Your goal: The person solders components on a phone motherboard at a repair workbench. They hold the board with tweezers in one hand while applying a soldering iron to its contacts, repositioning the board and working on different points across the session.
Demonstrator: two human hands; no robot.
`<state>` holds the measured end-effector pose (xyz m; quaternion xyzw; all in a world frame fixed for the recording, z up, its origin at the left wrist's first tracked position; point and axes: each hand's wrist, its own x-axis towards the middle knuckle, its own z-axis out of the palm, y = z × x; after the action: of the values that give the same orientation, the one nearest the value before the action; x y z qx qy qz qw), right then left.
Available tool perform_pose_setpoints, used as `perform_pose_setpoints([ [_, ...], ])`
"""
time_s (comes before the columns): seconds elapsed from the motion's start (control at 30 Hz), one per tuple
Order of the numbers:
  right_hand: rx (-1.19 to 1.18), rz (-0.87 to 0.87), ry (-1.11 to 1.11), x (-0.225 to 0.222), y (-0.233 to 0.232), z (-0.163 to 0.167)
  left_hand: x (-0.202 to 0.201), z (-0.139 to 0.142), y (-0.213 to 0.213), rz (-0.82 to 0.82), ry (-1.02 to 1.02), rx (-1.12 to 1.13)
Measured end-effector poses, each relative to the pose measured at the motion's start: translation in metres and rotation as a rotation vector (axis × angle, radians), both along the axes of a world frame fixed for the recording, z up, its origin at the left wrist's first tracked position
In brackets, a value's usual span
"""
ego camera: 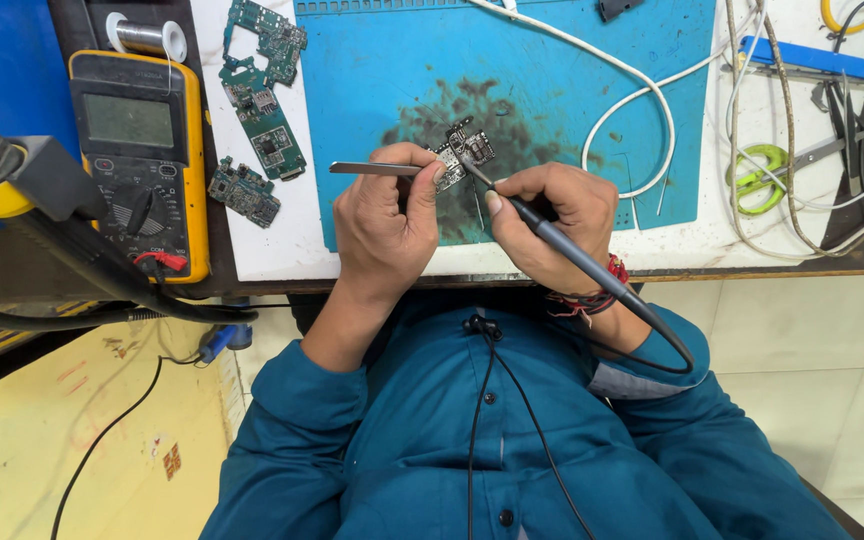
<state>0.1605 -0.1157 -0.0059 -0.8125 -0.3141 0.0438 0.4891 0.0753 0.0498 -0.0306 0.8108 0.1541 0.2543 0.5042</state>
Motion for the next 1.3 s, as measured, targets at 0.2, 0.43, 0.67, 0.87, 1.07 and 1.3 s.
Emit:
perform_pose_setpoints([
  [0.2, -0.004, -0.003, -0.002, -0.0002, 0.0, 0.0007, -0.0004, -0.0007, 0.0002, -0.003, -0.007, -0.001],
  [0.43, 0.001, -0.032, 0.018, -0.0016, 0.0015, 0.0006, 0.0, -0.0022, 0.0011, 0.0, -0.006, 0.008],
  [0.67, -0.004, -0.012, -0.005, -0.0008, 0.0004, 0.0012, -0.0008, -0.0013, 0.0002, 0.004, 0.009, 0.006],
  [0.87, 0.005, 0.027, -0.034, -0.0004, 0.0002, 0.0002, -0.0006, -0.0009, 0.0, 0.002, 0.004, -0.018],
  [1.07, -0.007, -0.019, -0.014, -0.001, 0.0005, 0.0009, -0.0007, -0.0007, -0.0003, -0.001, 0.005, 0.007],
  [1.3, -0.014, -0.032, -0.026, -0.0018, 0.0009, 0.0015, -0.0008, -0.0007, -0.0004, -0.003, -0.002, -0.003],
])
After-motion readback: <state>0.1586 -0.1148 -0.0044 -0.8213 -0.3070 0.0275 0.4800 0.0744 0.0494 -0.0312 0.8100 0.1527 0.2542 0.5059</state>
